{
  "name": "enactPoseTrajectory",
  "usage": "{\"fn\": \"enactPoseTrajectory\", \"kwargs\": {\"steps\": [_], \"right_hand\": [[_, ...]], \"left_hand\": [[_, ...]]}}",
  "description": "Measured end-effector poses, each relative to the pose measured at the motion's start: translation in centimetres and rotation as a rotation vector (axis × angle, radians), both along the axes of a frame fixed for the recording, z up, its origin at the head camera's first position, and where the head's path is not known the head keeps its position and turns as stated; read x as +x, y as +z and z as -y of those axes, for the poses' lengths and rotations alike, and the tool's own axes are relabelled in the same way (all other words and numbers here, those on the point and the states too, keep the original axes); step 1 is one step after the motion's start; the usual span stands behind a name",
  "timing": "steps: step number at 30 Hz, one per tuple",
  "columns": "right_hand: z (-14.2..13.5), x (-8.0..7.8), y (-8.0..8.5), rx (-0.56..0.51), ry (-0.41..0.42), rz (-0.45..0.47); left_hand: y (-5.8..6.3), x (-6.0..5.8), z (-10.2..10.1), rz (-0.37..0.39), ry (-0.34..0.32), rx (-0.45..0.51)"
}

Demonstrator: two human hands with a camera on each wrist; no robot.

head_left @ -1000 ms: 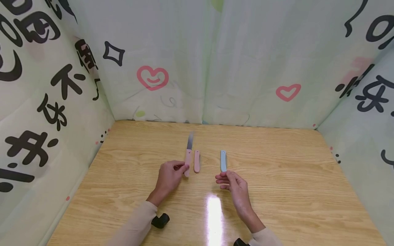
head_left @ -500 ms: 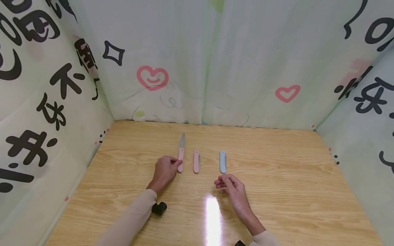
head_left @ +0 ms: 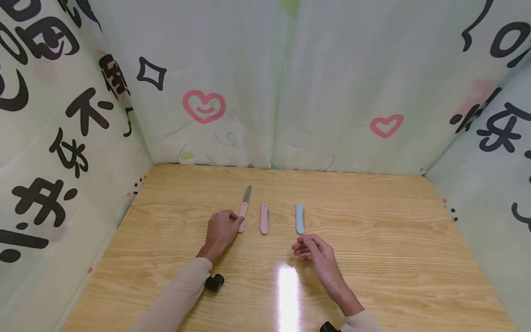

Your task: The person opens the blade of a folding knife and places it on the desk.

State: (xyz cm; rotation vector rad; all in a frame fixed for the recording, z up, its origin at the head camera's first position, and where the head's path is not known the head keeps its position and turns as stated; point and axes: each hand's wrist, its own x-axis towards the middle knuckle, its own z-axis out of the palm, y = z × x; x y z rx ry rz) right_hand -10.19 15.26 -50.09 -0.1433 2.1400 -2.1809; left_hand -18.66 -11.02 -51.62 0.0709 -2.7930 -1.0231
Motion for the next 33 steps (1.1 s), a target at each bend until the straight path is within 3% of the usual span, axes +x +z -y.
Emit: {"fn": "enactPoseTrajectory", "kwargs": {"steps": [6,12,19,22,25,28,30,33], "right_hand": [[-1.1,-0.6,-1.5,-0.025,0.039,-0.041],[-0.6,0.1,0.4,0.057,-0.022,0.039],[-0.5,0.6,0.8,0.020,-0.005,0.105],[-0.5,0.7,0.9,-0.007,-0.001,0.131],[-0.5,0.7,1.0,-0.009,0.004,0.143],[-0.6,0.7,1.0,-0.010,-0.001,0.148],[-0.7,0.7,1.1,-0.007,-0.004,0.147],[-0.7,0.7,1.2,0.001,-0.004,0.146]], "left_hand": [[0.0,0.0,-0.2,-0.016,0.020,0.005],[-0.1,0.2,0.1,-0.028,0.029,0.009],[0.0,0.5,0.5,-0.011,0.023,0.031],[-0.2,0.5,0.7,-0.070,0.033,0.004],[-0.1,0.5,0.7,-0.208,0.039,-0.024],[0.4,0.7,0.1,-0.349,-0.020,-0.064],[0.9,0.8,-0.6,-0.406,-0.100,-0.101],[1.5,0.8,-1.9,-0.405,-0.245,-0.151]]}}
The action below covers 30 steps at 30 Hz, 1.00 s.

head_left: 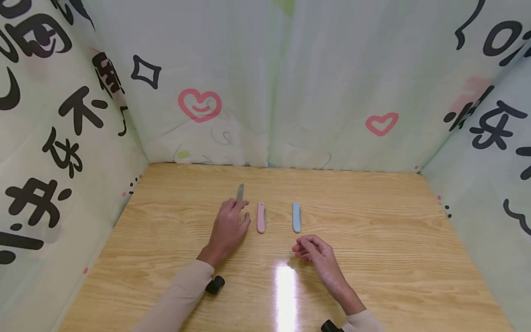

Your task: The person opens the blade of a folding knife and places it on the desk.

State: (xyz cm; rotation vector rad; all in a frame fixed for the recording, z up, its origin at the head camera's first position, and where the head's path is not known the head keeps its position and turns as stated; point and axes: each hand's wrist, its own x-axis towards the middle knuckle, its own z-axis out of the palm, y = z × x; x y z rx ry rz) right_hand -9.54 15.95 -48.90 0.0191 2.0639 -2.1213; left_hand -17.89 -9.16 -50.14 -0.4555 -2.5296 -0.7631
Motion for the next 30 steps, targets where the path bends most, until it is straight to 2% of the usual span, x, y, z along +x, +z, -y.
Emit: {"fn": "enactPoseTrajectory", "kwargs": {"steps": [2,6,10,13,18,25,30], "right_hand": [[0.1,-0.1,0.0,0.010,0.002,-0.004],[0.3,-0.1,-0.2,0.020,-0.006,-0.008],[0.4,0.0,-0.4,0.021,-0.005,0.005],[0.5,0.1,-0.5,0.015,0.001,0.011],[0.7,0.2,-0.6,0.001,0.018,0.004],[1.3,0.2,-0.5,-0.002,0.027,-0.008],[2.0,0.1,-0.8,0.041,0.067,-0.043]], "left_hand": [[0.3,-0.1,-0.6,0.059,-0.091,-0.041],[0.5,-0.4,-1.3,0.248,-0.235,-0.129],[0.5,-1.2,-1.5,0.382,-0.357,-0.290],[0.6,-1.9,-1.6,0.443,-0.411,-0.390],[0.9,-2.7,-1.7,0.523,-0.426,-0.428],[1.1,-2.6,-1.7,0.578,-0.375,-0.350],[2.0,-2.6,-1.9,0.612,-0.355,-0.291]]}}
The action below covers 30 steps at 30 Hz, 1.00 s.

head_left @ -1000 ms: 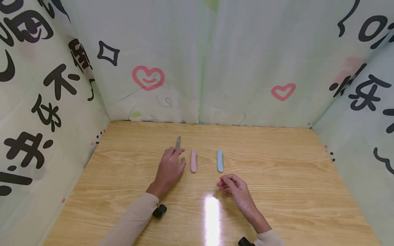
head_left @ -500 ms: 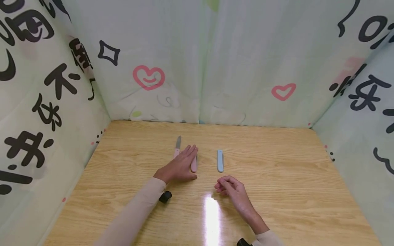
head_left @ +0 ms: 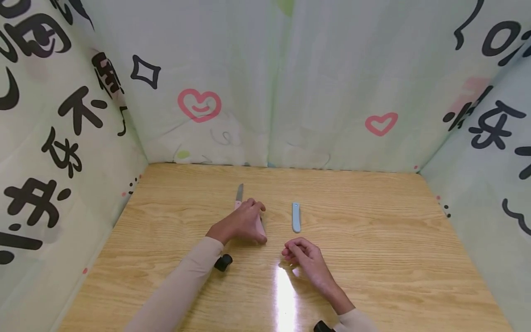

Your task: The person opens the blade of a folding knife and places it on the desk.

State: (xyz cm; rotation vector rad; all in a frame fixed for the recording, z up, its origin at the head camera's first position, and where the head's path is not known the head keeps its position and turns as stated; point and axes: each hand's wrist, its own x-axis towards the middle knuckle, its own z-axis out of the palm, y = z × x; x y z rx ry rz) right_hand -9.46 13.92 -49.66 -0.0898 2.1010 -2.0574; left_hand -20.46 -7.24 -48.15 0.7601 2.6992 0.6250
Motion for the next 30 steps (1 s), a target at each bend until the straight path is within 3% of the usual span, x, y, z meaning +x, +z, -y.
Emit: {"fn": "enactPoseTrajectory", "kwargs": {"steps": [4,8,14,22,30], "right_hand": [[0.5,-0.1,0.2,0.017,0.043,-0.016],[0.9,-0.1,1.5,0.028,0.055,-0.082],[1.6,-0.2,3.2,0.058,0.023,-0.177],[1.9,-0.3,3.3,0.069,-0.044,-0.261],[1.9,-0.2,3.4,0.041,-0.069,-0.294]], "left_hand": [[0.6,0.2,-0.2,0.029,-0.010,0.085],[1.1,0.8,-0.5,0.097,-0.025,0.215],[1.9,2.1,-0.7,0.250,-0.007,0.334],[2.0,3.1,-0.9,0.434,-0.017,0.477],[1.5,3.9,-1.3,0.679,-0.132,0.630]]}}
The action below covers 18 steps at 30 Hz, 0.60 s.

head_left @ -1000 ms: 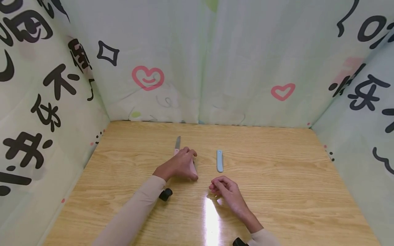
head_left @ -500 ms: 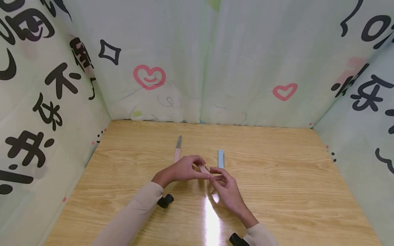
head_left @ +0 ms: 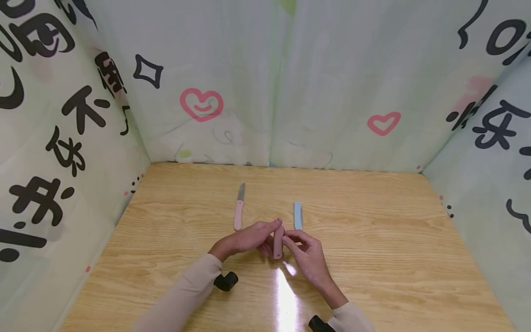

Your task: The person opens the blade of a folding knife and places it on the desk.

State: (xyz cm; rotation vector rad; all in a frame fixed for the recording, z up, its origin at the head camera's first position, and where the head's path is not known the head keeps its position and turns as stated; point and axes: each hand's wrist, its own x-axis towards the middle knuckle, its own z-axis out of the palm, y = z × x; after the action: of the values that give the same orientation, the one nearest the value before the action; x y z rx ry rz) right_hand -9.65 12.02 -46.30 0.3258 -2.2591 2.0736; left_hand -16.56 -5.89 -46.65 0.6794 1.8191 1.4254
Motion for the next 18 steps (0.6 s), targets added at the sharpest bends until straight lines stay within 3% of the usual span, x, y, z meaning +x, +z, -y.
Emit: {"fn": "enactPoseTrajectory", "kwargs": {"steps": [2,8,18], "right_hand": [[0.1,0.0,0.1,-0.010,0.003,0.030],[-0.1,-0.6,-2.0,0.020,-0.020,0.126],[-0.3,-0.7,-3.3,0.048,-0.036,0.247]], "left_hand": [[-0.3,0.1,0.0,0.039,-0.007,0.031],[-0.8,0.4,-0.1,0.116,0.027,0.097],[-1.1,0.3,0.3,-0.015,0.106,0.128]]}}
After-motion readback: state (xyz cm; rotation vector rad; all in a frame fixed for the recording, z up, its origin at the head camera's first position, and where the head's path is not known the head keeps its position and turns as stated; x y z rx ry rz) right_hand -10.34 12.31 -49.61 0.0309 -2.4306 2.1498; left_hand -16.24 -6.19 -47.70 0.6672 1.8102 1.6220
